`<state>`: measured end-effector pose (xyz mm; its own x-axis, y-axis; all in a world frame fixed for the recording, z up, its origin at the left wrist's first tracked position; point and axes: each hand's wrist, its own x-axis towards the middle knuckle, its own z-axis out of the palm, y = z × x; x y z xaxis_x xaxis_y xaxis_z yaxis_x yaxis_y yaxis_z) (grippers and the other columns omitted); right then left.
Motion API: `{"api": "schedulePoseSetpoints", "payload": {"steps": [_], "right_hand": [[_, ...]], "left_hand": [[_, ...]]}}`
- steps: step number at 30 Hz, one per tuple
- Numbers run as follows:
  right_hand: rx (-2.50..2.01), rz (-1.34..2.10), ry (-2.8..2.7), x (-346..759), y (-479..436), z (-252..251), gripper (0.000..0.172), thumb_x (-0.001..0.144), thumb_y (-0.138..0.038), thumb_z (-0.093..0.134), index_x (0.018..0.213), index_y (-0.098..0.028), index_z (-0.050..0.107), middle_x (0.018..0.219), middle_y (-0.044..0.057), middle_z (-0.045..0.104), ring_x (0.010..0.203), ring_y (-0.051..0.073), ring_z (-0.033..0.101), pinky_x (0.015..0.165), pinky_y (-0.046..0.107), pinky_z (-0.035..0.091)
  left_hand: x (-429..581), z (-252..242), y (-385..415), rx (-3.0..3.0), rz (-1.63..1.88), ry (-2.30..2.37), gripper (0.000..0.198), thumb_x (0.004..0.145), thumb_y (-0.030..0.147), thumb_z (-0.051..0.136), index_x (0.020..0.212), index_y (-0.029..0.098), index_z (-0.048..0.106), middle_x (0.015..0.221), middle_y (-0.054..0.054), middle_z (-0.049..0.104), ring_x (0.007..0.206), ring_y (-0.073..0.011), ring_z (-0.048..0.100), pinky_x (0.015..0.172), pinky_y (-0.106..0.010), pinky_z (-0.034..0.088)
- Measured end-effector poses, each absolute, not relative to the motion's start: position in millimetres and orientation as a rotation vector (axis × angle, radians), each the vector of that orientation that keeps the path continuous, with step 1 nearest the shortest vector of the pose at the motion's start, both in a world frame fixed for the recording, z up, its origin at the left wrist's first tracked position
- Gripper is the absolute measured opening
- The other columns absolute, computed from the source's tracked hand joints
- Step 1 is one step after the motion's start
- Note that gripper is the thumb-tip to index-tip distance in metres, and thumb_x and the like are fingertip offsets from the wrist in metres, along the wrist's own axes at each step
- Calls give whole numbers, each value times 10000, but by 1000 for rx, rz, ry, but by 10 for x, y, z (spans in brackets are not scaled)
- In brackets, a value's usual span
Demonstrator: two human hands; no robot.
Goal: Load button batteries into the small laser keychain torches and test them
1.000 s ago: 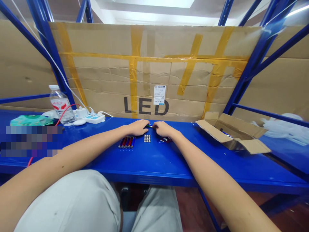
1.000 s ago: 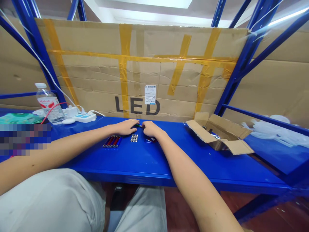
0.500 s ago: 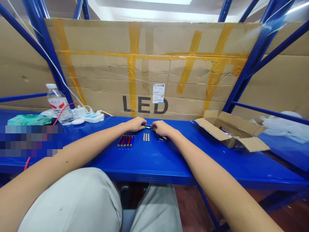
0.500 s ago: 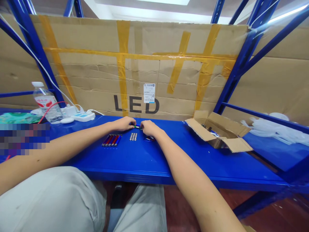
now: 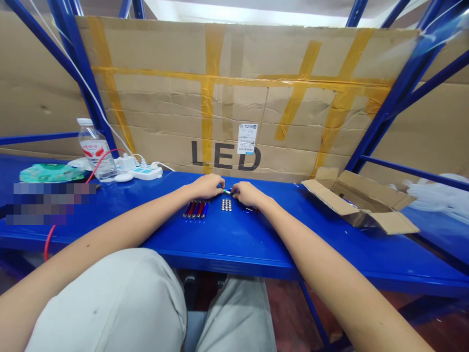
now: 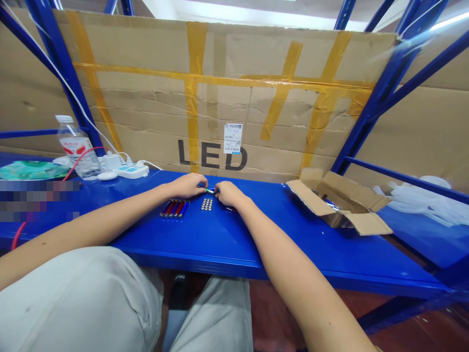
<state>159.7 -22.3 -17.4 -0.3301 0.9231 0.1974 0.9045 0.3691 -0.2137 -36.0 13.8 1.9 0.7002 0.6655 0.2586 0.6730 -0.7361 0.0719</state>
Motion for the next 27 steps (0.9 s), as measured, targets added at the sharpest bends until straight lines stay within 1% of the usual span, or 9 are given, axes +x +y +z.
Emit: {"api": "schedulePoseSetpoints", "payload": {"steps": [2, 5, 7, 10, 13, 17, 19, 22, 27], "right_hand": [[-1576, 31, -2308, 1603, -221, -168, 191, 834, -177, 637, 1022, -161, 666, 1029, 112, 670, 904, 215, 595, 742, 271, 399], [-1452, 48, -2216, 1617, -250, -117, 93, 838, -174, 600, 927, -157, 619, 938, 72, 655, 838, 187, 571, 713, 263, 383], [-1349, 101, -2169, 1623, -298, -67, 38, 845, -177, 573, 876, -165, 590, 872, 46, 650, 810, 179, 565, 706, 263, 375], [-1229, 123, -2116, 1609, -400, -3, 24, 853, -201, 547, 849, -178, 554, 813, 27, 646, 771, 175, 560, 693, 268, 372], [-1158, 205, -2141, 1566, -497, 15, 51, 859, -157, 487, 849, -188, 525, 759, 16, 647, 724, 164, 565, 675, 262, 376], [-1112, 228, -2173, 1505, -564, -7, 67, 870, -149, 467, 881, -196, 514, 752, 18, 640, 726, 171, 571, 669, 261, 379], [-1116, 187, -2178, 1483, -580, -10, 61, 884, -169, 465, 899, -200, 515, 763, 22, 636, 735, 181, 566, 667, 266, 373], [-1139, 136, -2182, 1456, -598, 2, 76, 892, -178, 463, 937, -201, 519, 797, 33, 637, 741, 191, 560, 671, 275, 366], [-1166, 223, -2140, 1415, -580, -11, 102, 918, -198, 422, 968, -199, 511, 920, 60, 652, 847, 203, 578, 746, 288, 400]], "left_hand": [[-345, 43, 80, -2872, -570, -1051, 161, 851, 203, 500, 944, 180, 630, 992, -90, 696, 929, -232, 627, 784, -314, 458], [-350, 47, -29, -2874, -750, -964, 195, 888, 137, 418, 1022, 169, 556, 985, -108, 667, 902, -223, 616, 787, -333, 467], [-378, 22, -98, -2849, -808, -939, 219, 911, 134, 389, 1083, 165, 520, 1036, -123, 649, 952, -228, 607, 818, -344, 470], [-434, -32, -179, -2819, -796, -892, 286, 942, 138, 343, 1185, 177, 487, 1155, -126, 623, 1074, -234, 587, 898, -361, 457], [-476, -69, -226, -2777, -727, -896, 282, 985, 228, 338, 1226, 203, 483, 1156, -103, 629, 1073, -237, 597, 897, -363, 454], [-484, -74, -240, -2670, -648, -958, 277, 1000, 377, 373, 1135, 200, 538, 998, -83, 648, 940, -240, 622, 794, -340, 457], [-477, -69, -237, -2616, -621, -955, 278, 1005, 365, 353, 1053, 195, 567, 929, -81, 636, 892, -236, 615, 762, -332, 447], [-463, -61, -244, -2571, -617, -900, 287, 1005, 331, 336, 970, 179, 576, 924, -96, 625, 894, -235, 602, 774, -335, 438], [-452, -52, -296, -2588, -590, -930, 304, 1008, 292, 287, 955, 172, 561, 911, -97, 645, 837, -219, 613, 732, -327, 432]]}}
